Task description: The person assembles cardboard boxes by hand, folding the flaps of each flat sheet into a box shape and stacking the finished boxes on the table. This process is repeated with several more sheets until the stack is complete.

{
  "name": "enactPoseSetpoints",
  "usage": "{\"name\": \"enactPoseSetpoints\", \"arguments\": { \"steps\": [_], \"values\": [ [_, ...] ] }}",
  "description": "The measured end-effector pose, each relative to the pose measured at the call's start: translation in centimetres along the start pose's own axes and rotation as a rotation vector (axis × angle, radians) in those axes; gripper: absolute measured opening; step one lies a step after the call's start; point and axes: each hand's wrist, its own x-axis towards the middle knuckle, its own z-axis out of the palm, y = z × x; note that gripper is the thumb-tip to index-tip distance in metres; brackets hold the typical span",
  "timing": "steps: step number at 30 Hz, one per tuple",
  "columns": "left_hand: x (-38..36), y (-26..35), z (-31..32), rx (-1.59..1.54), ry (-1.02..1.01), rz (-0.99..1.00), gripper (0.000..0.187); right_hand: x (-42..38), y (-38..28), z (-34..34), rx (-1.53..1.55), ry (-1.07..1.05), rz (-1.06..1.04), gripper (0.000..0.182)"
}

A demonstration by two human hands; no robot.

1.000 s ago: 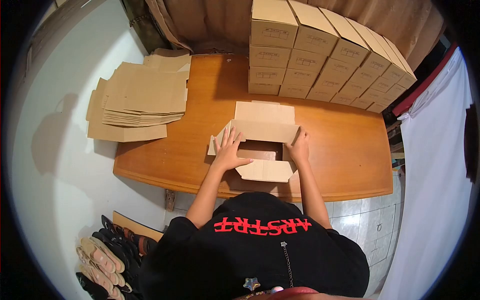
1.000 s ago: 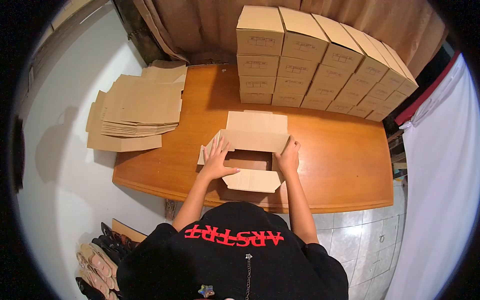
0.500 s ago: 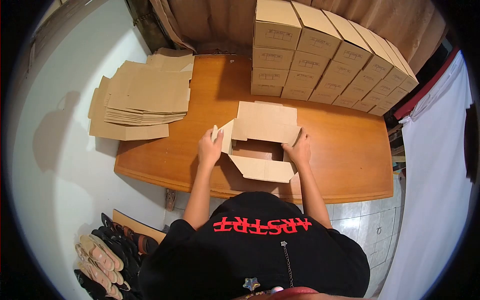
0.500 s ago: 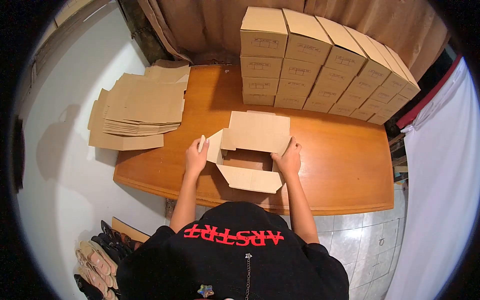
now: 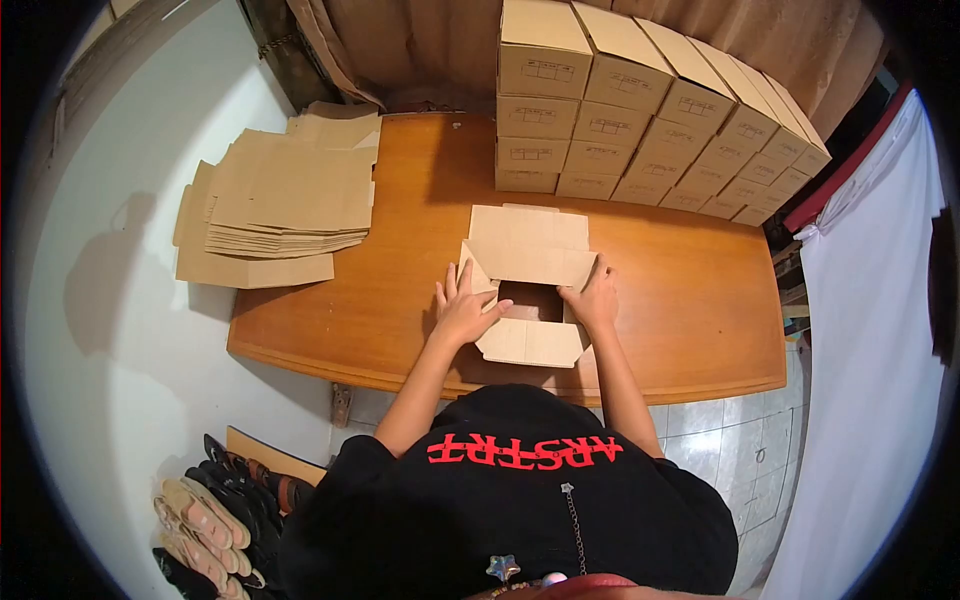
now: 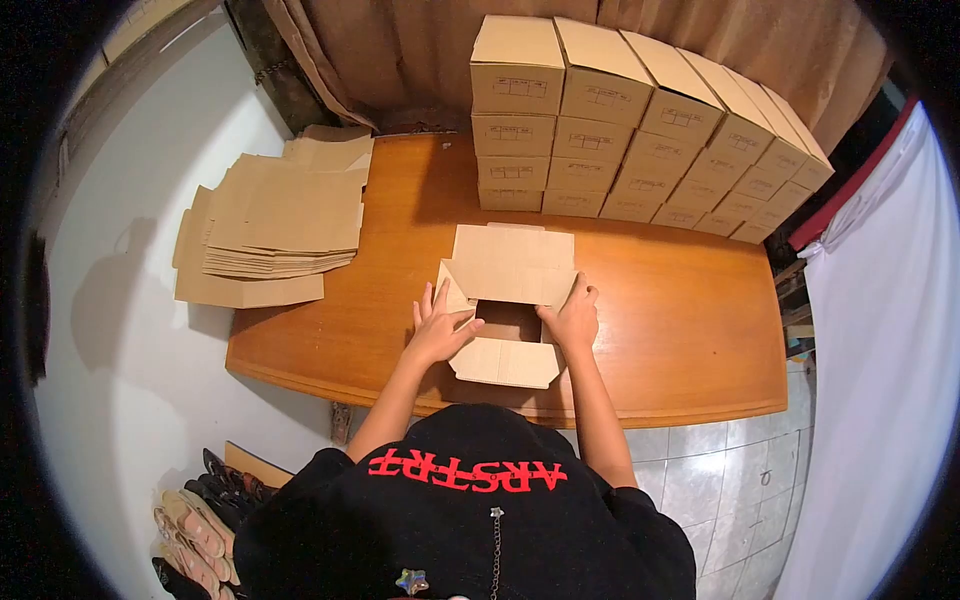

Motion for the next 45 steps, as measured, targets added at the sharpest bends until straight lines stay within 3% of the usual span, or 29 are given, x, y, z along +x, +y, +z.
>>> {"name": "enactPoseSetpoints", "arguments": {
  "steps": [6,12,16,20,23,26,32,40,45],
  "values": [
    [0.3,-0.5,0.7,0.059,-0.016,-0.040,0.066,0.1,0.1,0.4,0.002,0.015,0.019,0.091],
    [-0.4,-2.0,-1.5,-0.096,-0.215,0.027,0.104,0.2,0.2,0.2,0.049,0.001,0.034,0.086],
    [-1.4,-2.9,-3.7,-0.111,-0.333,-0.036,0.114,0.9,1.1,0.9,0.189,0.022,0.035,0.078],
    [-0.9,-4.1,-2.4,-0.174,-0.213,-0.029,0.085,2.2,3.4,2.6,0.344,0.014,-0.020,0.068],
    [0.4,-4.9,-0.9,-0.283,-0.075,-0.007,0.055,3.7,6.1,4.5,0.719,-0.061,-0.032,0.062],
    [1.3,-3.9,-0.2,-0.369,0.110,-0.011,0.034,3.4,6.2,3.4,0.760,-0.106,-0.043,0.062],
    [2.6,-2.4,2.3,-0.311,0.400,-0.057,0.045,0.9,3.9,1.6,0.399,-0.065,-0.091,0.082],
    [2.2,-0.3,2.0,-0.198,0.397,-0.167,0.061,-0.5,0.8,-0.4,0.125,-0.089,-0.003,0.086],
    [2.3,-1.4,2.2,-0.357,0.368,-0.250,0.060,-0.4,1.8,0.5,0.208,0.021,-0.042,0.082]
  ]
}}
